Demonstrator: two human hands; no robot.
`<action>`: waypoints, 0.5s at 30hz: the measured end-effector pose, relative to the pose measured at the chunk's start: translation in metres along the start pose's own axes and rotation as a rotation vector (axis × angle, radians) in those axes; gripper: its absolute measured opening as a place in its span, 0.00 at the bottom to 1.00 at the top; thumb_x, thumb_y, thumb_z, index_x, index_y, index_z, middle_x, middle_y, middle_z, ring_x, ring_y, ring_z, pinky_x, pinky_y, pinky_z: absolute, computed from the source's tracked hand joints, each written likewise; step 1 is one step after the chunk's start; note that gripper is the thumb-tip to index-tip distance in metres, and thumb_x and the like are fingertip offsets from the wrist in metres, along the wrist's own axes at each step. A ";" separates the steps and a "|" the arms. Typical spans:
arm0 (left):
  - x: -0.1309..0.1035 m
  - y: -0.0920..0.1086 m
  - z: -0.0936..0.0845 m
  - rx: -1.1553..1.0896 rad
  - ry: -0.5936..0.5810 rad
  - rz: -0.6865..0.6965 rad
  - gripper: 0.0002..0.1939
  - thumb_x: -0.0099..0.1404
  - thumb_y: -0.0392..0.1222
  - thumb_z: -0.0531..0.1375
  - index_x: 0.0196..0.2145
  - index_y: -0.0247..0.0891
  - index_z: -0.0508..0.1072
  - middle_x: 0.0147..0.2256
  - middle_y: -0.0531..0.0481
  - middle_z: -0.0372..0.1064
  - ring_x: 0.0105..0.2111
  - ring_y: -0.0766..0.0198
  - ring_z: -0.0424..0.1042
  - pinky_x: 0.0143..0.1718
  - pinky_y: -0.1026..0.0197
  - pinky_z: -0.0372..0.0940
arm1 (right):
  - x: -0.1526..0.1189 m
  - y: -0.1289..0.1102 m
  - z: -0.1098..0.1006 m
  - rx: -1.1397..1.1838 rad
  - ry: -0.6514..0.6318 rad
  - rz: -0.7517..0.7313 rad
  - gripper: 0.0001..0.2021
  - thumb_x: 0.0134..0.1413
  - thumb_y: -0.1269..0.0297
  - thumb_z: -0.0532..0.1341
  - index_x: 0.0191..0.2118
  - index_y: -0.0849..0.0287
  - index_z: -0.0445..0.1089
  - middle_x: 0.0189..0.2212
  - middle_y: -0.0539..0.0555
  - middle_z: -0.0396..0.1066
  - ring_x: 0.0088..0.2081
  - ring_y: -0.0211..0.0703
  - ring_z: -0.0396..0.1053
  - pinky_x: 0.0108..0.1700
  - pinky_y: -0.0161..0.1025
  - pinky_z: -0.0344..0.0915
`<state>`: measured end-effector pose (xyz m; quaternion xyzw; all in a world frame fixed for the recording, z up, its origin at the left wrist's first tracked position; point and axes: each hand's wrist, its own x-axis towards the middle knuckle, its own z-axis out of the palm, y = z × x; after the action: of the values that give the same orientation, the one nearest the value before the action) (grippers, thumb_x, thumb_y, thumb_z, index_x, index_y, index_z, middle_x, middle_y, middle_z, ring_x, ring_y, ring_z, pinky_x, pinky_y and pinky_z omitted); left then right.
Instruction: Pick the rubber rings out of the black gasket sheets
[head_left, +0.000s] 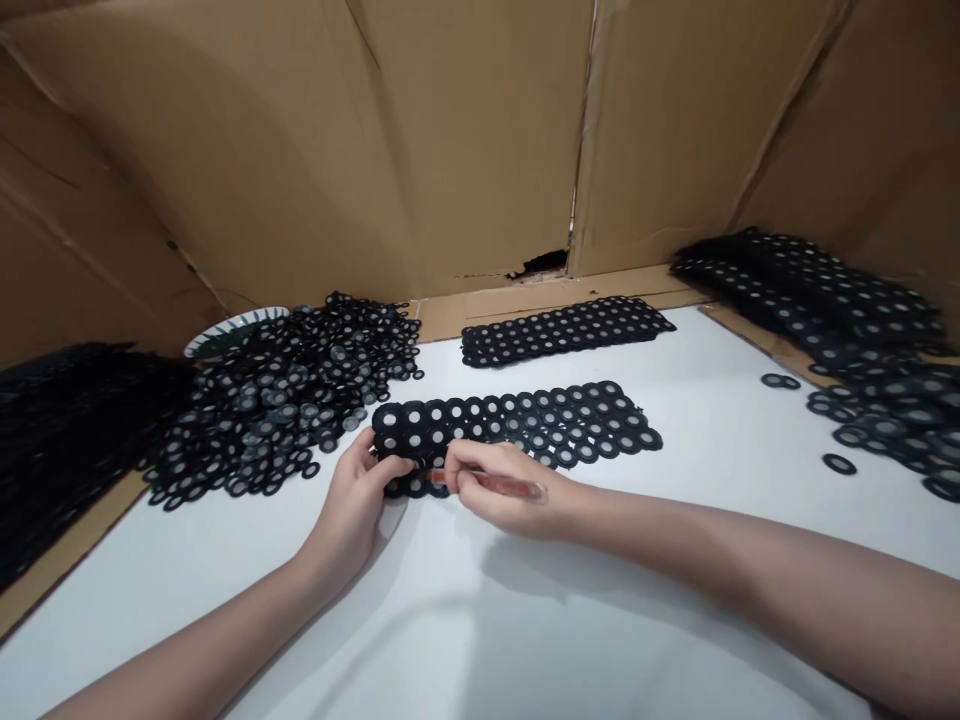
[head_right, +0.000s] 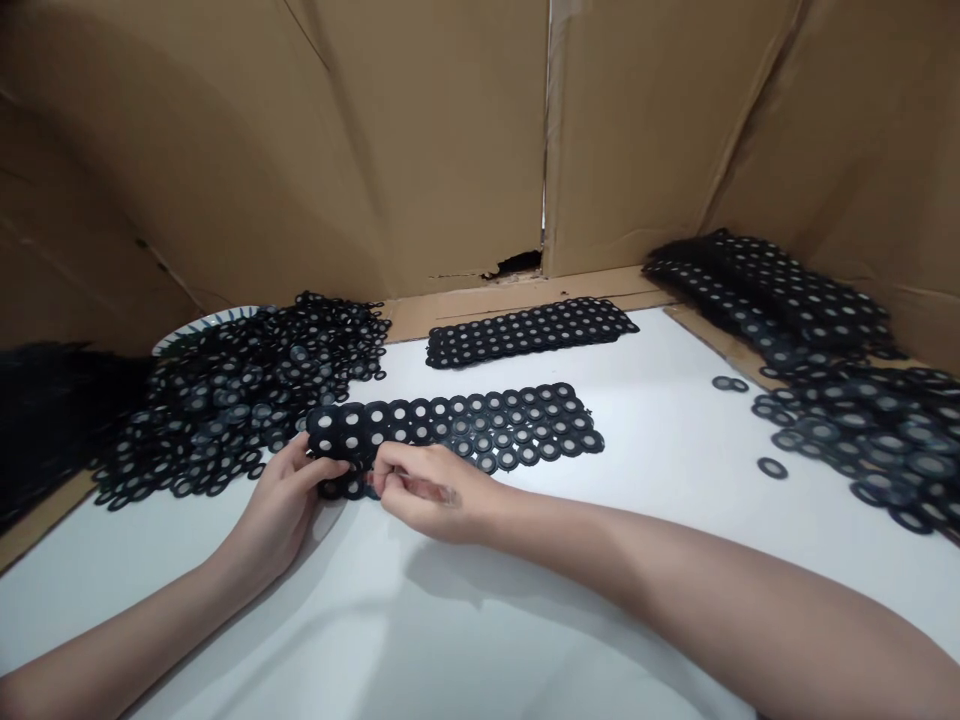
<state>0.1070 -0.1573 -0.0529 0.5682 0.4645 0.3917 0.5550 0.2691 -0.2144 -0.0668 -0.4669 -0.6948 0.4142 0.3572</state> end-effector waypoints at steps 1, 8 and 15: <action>-0.001 0.001 0.000 -0.013 0.003 0.006 0.08 0.46 0.30 0.56 0.28 0.37 0.65 0.26 0.55 0.64 0.27 0.69 0.63 0.25 0.69 0.59 | 0.000 0.000 0.001 0.006 0.004 0.006 0.05 0.49 0.72 0.48 0.29 0.56 0.58 0.13 0.42 0.47 0.16 0.30 0.48 0.21 0.28 0.49; 0.002 0.000 -0.002 0.024 -0.002 -0.014 0.08 0.46 0.32 0.57 0.28 0.36 0.67 0.26 0.54 0.65 0.27 0.67 0.63 0.25 0.67 0.59 | 0.005 0.005 -0.003 0.271 0.002 -0.008 0.05 0.48 0.73 0.50 0.27 0.59 0.60 0.22 0.46 0.60 0.25 0.32 0.60 0.27 0.29 0.56; 0.004 -0.001 -0.006 0.065 -0.046 -0.050 0.10 0.49 0.36 0.58 0.32 0.38 0.67 0.29 0.53 0.67 0.29 0.67 0.66 0.28 0.67 0.59 | 0.008 0.005 -0.010 0.407 0.071 0.048 0.06 0.48 0.73 0.51 0.25 0.61 0.62 0.22 0.48 0.64 0.26 0.33 0.62 0.29 0.31 0.57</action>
<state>0.1023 -0.1519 -0.0535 0.5833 0.4780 0.3490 0.5563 0.2766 -0.2031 -0.0664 -0.4162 -0.5724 0.5376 0.4585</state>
